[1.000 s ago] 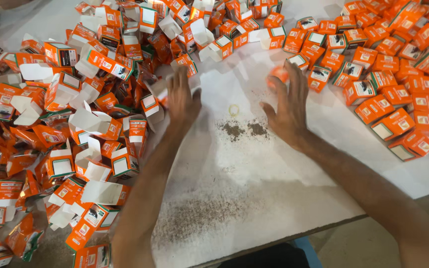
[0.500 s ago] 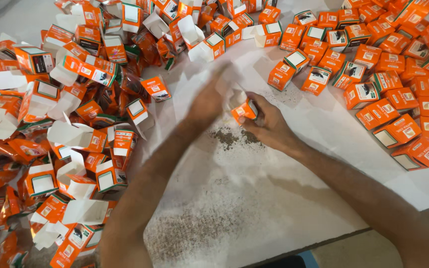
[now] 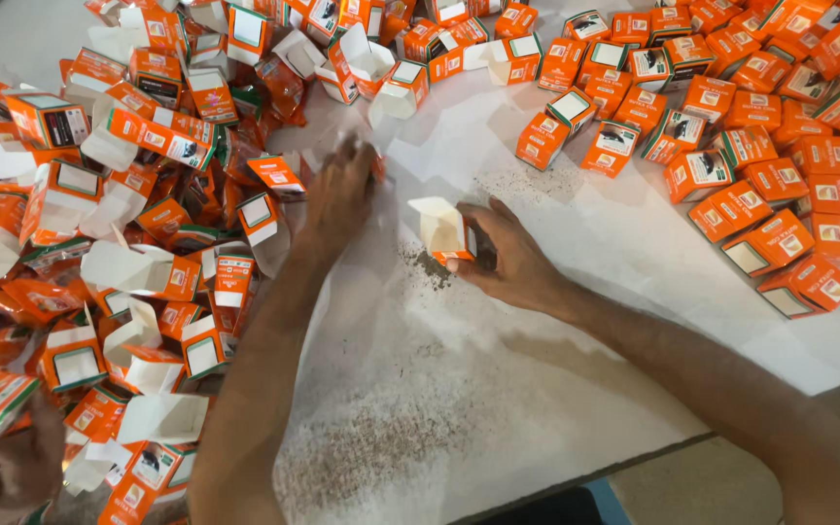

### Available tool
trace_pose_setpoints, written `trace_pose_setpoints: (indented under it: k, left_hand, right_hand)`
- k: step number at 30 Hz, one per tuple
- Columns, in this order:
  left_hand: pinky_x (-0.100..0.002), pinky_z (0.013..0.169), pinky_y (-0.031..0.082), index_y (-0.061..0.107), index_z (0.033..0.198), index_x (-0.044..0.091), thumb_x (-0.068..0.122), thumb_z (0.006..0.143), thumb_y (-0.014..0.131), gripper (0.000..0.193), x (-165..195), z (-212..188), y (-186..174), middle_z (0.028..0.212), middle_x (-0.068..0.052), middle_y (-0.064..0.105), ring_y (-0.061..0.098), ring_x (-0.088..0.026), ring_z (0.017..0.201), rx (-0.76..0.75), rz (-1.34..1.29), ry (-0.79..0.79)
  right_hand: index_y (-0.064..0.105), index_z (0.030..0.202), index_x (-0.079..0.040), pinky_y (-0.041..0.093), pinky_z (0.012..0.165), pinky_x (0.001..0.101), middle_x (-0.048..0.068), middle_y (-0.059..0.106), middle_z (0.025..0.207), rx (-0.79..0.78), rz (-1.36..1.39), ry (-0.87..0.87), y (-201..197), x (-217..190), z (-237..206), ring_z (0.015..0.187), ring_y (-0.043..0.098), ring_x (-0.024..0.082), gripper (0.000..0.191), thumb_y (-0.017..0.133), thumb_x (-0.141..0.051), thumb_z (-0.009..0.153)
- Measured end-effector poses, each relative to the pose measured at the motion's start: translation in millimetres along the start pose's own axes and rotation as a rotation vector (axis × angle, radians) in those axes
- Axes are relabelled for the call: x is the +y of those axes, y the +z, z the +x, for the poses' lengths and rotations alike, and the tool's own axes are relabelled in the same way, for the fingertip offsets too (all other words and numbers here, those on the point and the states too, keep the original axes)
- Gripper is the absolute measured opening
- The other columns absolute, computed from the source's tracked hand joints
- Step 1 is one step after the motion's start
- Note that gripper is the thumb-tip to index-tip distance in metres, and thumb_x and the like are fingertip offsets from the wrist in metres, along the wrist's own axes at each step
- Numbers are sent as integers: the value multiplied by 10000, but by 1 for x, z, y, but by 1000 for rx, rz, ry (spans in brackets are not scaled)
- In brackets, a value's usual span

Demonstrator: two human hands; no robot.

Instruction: The person picks up small orange product cartons and white paper sleeves from a large pile on the table, opens a sleeve, inserts a packet into a carton, folds the carton closed, and places the finished box back onto the table, repeating this cycle continuously with both hands.

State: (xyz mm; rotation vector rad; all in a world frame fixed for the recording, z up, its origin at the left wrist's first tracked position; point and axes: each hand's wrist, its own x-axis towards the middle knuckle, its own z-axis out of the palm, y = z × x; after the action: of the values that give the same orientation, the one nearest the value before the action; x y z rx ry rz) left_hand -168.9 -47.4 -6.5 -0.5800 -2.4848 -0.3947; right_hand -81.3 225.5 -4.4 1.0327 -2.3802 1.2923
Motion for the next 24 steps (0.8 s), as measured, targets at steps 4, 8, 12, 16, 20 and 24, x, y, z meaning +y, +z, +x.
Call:
trace_pose_setpoints:
  k: [4,8,12,16,20,24]
  left_hand:
    - [-467,774,555,586,1201,73,17,902,736,339,51,-41,-42,1129,-179,651,683,-391,896,14,-310,-184]
    - [-406,983,597,504,1244,15,-162,867,670,449,103,-82,-61,1282,-207,602,687,-414,1103,421,-675,32]
    - [-403,971,582,551,1202,-3,-164,811,770,476,121,-93,-59,1306,-261,602,671,-388,1145,368,-468,278]
    - [-605,1130,423,633,1237,22,-19,791,790,475,118,-90,-55,1328,-171,634,542,-400,1330,187,-240,229]
    - [-742,1158,207,689,1218,35,189,819,773,437,114,-92,-59,1425,-281,448,298,-514,1424,100,-218,170]
    - [-747,1151,200,690,1059,53,177,883,755,224,122,-87,-53,1560,-311,319,245,-559,1465,96,-126,47]
  right_hand:
    - [664,1228,-42,545,920,383,120,698,1098,-55,169,209,-3,-4,-2,1003,664,231,536,871,-230,772]
    - [686,1175,-60,363,1168,427,93,755,901,-79,122,173,3,-5,-5,846,714,237,560,918,-220,690]
    - [695,1161,-61,306,1256,459,90,753,798,-97,96,85,15,-6,-5,745,743,248,576,928,-206,654]
    - [683,1147,-64,307,1250,456,89,769,895,-126,88,84,17,-6,-4,832,754,238,556,931,-230,678]
    - [682,1216,-62,323,1171,490,110,765,1073,-112,83,-22,18,-10,-7,1005,723,260,574,922,-205,715]
    - [666,1215,-79,524,895,435,103,713,1046,-110,97,58,17,-18,-8,982,657,301,613,928,-204,676]
